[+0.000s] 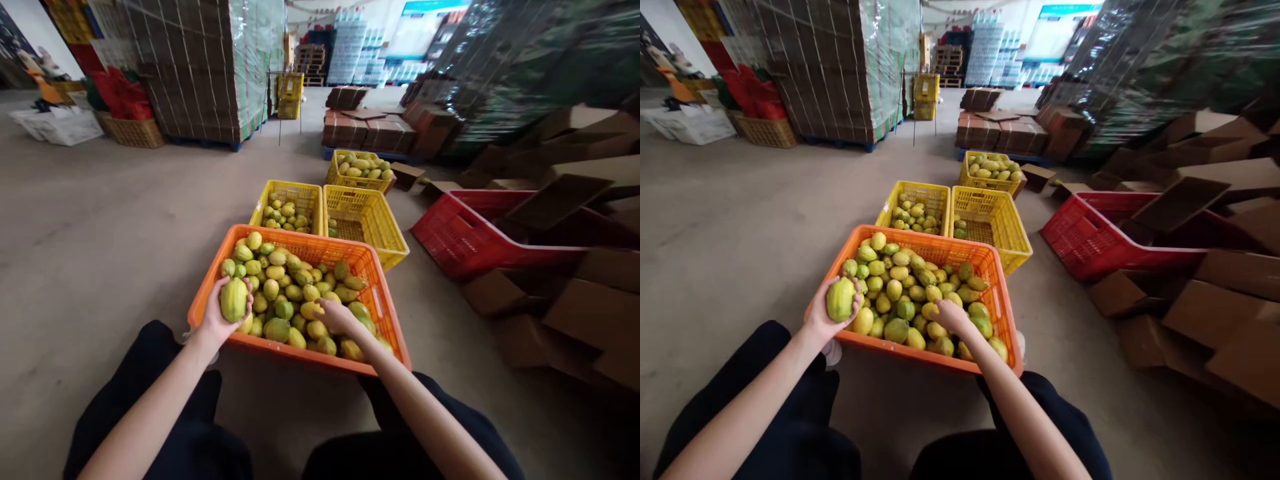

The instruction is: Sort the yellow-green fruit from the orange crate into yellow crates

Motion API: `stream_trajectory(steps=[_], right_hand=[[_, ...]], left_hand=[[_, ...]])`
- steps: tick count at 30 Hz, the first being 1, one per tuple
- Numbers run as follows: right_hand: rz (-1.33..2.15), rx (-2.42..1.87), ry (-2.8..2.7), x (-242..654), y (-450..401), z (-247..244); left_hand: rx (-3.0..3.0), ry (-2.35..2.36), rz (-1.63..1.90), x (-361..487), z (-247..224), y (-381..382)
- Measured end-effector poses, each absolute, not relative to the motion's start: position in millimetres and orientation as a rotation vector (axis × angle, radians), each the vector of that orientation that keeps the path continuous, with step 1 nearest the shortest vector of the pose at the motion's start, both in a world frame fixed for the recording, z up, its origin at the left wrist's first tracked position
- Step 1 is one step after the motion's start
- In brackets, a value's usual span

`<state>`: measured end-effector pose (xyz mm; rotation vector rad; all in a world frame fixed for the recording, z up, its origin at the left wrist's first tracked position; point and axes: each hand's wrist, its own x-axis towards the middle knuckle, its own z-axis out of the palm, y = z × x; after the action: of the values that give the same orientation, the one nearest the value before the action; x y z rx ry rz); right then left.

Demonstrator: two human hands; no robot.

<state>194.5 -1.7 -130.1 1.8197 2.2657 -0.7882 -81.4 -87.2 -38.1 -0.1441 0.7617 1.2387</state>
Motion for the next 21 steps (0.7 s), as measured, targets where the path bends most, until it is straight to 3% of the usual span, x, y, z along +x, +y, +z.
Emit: stream_trajectory(steps=[5,10,21], right_hand=[[-0.621,1.909,2.164,175.3,61.2,-168.9],[-0.535,1.944,2.1,163.5,72.1,-203.0],[-0.588,2.287,1.988,141.5,93.1,-220.6]], left_hand=[[-0.207,0.842,1.235,-100.6,-41.3,-97.7],[-0.269,0.918,1.328,-123.3,-46.1,-104.2],[-0.29,0.956,1.281,-110.7,-32.0,-101.2]])
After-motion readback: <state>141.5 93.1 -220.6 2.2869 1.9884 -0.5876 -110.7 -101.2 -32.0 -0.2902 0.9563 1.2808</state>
